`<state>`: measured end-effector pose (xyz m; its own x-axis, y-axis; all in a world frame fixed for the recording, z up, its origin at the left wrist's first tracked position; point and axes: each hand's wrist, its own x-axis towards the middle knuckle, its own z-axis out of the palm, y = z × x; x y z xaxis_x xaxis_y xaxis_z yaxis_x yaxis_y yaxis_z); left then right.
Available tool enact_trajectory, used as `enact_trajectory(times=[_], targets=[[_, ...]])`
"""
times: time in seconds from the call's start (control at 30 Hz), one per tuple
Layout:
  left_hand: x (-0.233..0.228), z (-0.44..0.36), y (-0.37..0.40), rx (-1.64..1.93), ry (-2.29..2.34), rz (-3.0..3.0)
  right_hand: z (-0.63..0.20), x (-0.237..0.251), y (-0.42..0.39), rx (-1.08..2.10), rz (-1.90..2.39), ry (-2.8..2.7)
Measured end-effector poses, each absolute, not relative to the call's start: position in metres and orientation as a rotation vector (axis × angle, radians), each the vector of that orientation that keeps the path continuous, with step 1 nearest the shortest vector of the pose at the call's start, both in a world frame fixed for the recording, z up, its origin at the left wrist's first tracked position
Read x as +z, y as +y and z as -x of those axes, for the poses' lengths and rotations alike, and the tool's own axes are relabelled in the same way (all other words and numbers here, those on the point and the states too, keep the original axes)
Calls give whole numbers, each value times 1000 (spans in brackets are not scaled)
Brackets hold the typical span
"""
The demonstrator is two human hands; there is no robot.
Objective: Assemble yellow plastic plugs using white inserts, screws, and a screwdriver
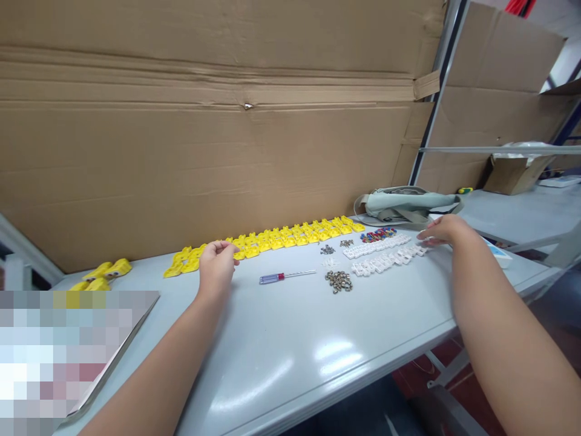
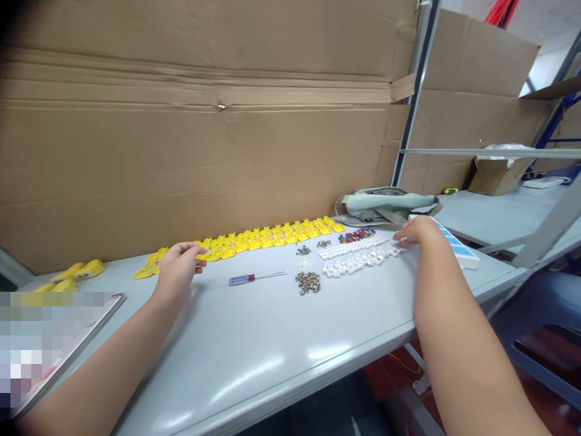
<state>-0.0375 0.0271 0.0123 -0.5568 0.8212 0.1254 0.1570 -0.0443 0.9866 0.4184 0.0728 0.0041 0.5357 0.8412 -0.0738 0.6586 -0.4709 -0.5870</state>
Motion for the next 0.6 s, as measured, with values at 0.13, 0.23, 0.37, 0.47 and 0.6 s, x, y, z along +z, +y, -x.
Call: enact_trajectory(times=[0.13,0.23,0.37,0.47,0.6], targets=[[12,38,28,1633,1713,-1036,-414,10,68,523,2382,-1202],[12,38,29,1618,1733,-1035,-415,9,68,569,2378,-1229],[11,38,30,1608,1734,-1055,-419,3,70,677,2353,-1228],[10,39,30,1610,1726,-1061,-419,2,71,734,2331,-1203],[10,39,31,1595,1731,-1066,-419,2,70,705,2298,-1191]])
